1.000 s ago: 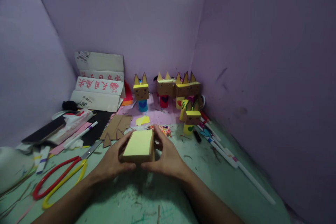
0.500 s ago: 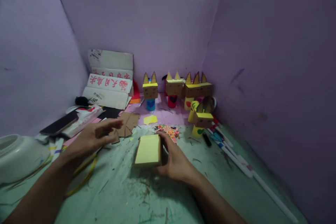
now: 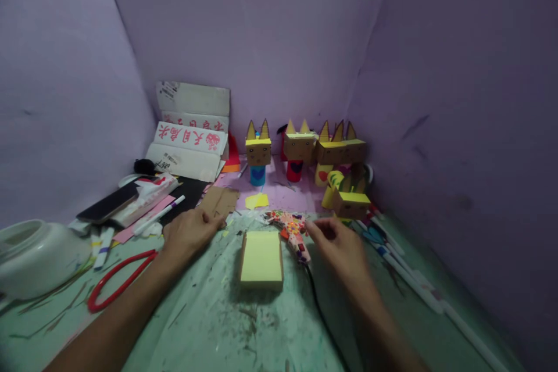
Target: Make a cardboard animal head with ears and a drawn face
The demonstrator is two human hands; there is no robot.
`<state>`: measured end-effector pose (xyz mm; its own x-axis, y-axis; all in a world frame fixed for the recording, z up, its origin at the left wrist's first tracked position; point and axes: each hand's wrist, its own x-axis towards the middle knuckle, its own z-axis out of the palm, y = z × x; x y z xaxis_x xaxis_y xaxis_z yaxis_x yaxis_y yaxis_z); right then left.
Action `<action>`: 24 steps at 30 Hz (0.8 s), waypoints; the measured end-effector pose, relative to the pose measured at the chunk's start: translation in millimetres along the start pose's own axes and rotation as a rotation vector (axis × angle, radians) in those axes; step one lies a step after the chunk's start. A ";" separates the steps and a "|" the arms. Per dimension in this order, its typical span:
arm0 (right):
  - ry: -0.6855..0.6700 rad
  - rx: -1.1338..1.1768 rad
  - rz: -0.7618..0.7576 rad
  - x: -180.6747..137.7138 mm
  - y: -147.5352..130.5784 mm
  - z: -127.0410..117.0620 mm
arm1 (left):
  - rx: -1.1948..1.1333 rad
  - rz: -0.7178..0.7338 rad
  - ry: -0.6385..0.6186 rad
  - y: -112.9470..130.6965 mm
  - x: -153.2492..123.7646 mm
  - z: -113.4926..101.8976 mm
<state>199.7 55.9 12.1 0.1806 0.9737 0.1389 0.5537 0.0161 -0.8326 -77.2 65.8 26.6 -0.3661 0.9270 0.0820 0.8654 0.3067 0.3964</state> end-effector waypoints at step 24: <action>0.033 0.306 -0.047 8.0 -5.0 30.8 | -1.009 0.001 0.079 14.2 -15.9 10.3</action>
<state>173.3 70.6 0.9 0.1903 0.9623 0.1941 0.2925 0.1332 -0.9469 -55.6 57.6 21.5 -0.4192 0.8987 0.1286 0.1852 -0.0540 0.9812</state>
